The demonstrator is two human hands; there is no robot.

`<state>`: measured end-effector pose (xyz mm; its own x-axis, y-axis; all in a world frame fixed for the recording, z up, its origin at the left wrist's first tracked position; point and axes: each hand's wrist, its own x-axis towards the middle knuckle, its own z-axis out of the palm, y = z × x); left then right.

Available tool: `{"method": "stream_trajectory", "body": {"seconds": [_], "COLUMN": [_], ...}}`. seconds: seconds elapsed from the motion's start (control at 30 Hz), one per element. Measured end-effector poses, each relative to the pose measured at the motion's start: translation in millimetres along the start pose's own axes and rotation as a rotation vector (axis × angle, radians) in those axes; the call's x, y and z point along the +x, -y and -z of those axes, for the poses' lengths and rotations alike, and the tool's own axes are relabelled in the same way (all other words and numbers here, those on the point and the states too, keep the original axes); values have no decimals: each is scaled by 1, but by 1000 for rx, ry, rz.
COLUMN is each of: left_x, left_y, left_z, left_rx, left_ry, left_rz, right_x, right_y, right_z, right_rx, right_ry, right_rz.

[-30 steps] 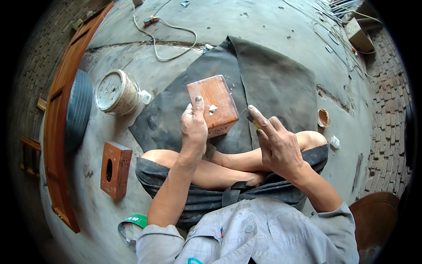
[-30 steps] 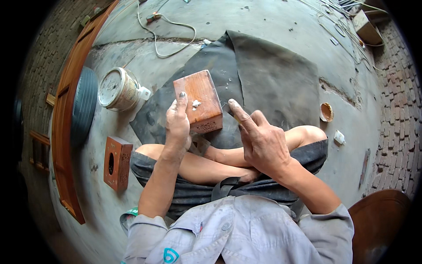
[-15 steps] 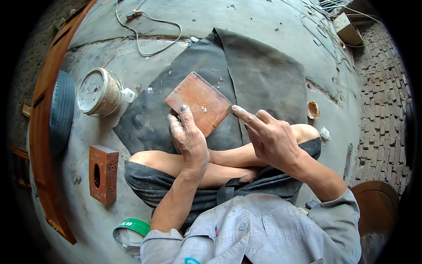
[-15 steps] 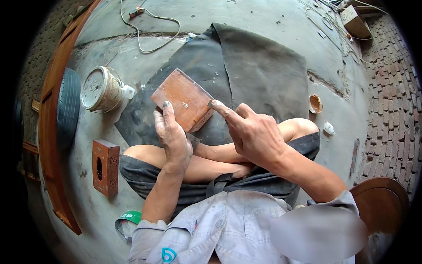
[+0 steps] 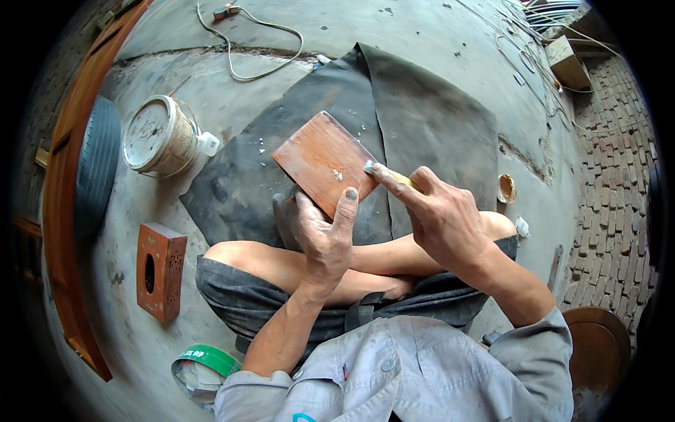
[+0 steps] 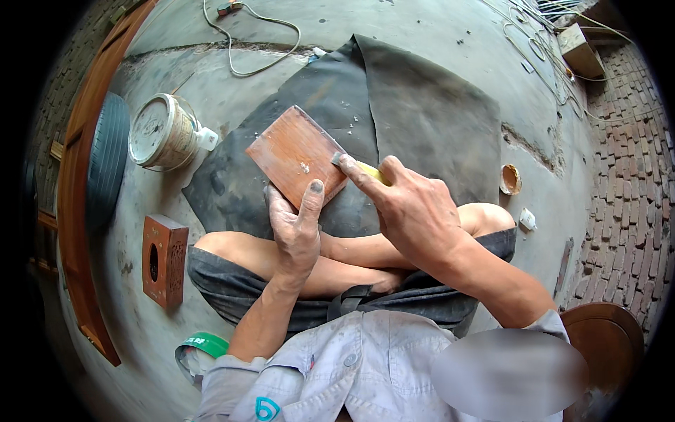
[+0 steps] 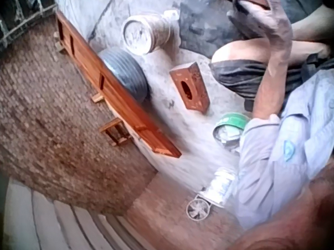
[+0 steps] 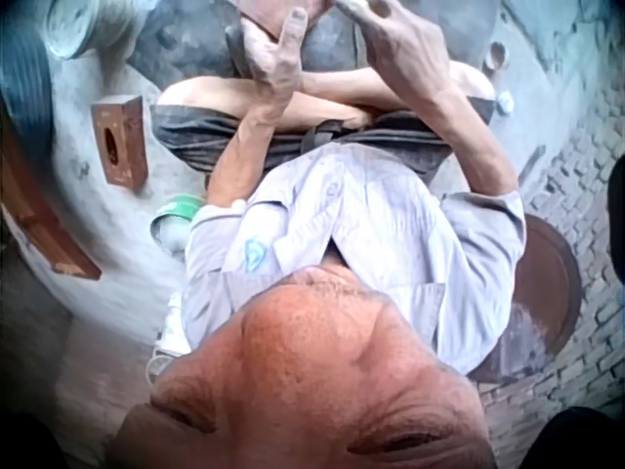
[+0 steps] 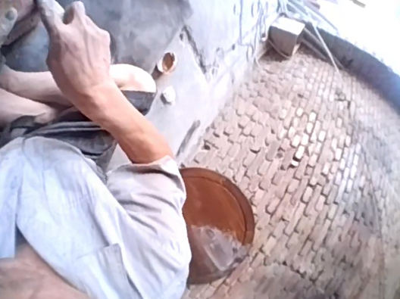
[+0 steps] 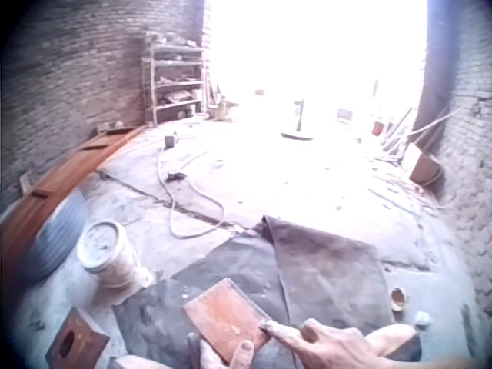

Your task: The person sits on the floor and carves a rectangular wooden block using a utility knife. They scrape away wood shavings and then smooth the surface with sandpaper. The person repeats this process on different sides of the block.

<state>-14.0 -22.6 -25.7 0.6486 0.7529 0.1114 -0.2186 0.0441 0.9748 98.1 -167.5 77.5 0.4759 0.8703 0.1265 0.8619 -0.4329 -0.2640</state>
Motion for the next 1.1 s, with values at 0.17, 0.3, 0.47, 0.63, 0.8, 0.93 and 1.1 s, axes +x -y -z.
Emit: {"method": "stream_trajectory", "body": {"seconds": [0.17,0.3,0.47,0.63,0.8,0.93,1.1], "left_x": [2,4,14,13,12,12,12], "left_y": [-25,-20,-23,-23,-15,-25,-25], "left_z": [-3,-2,11,13,15,13,14], "left_rx": [-51,-77,-171,-204,-88,-89,-84], "left_ry": [99,210,255,188,211,225,216], "left_rz": [48,264,337,368,303,342,345], "right_x": [7,3,3,32,22,32,21], "right_y": [-1,-8,-7,1,2,2,3], "right_z": [1,7,10,0,16,5,12], "right_rx": [-41,-30,22,3,-31,-6,-38], "right_ry": [38,82,122,84,187,83,143], "right_rz": [31,33,82,177,110,178,136]}}
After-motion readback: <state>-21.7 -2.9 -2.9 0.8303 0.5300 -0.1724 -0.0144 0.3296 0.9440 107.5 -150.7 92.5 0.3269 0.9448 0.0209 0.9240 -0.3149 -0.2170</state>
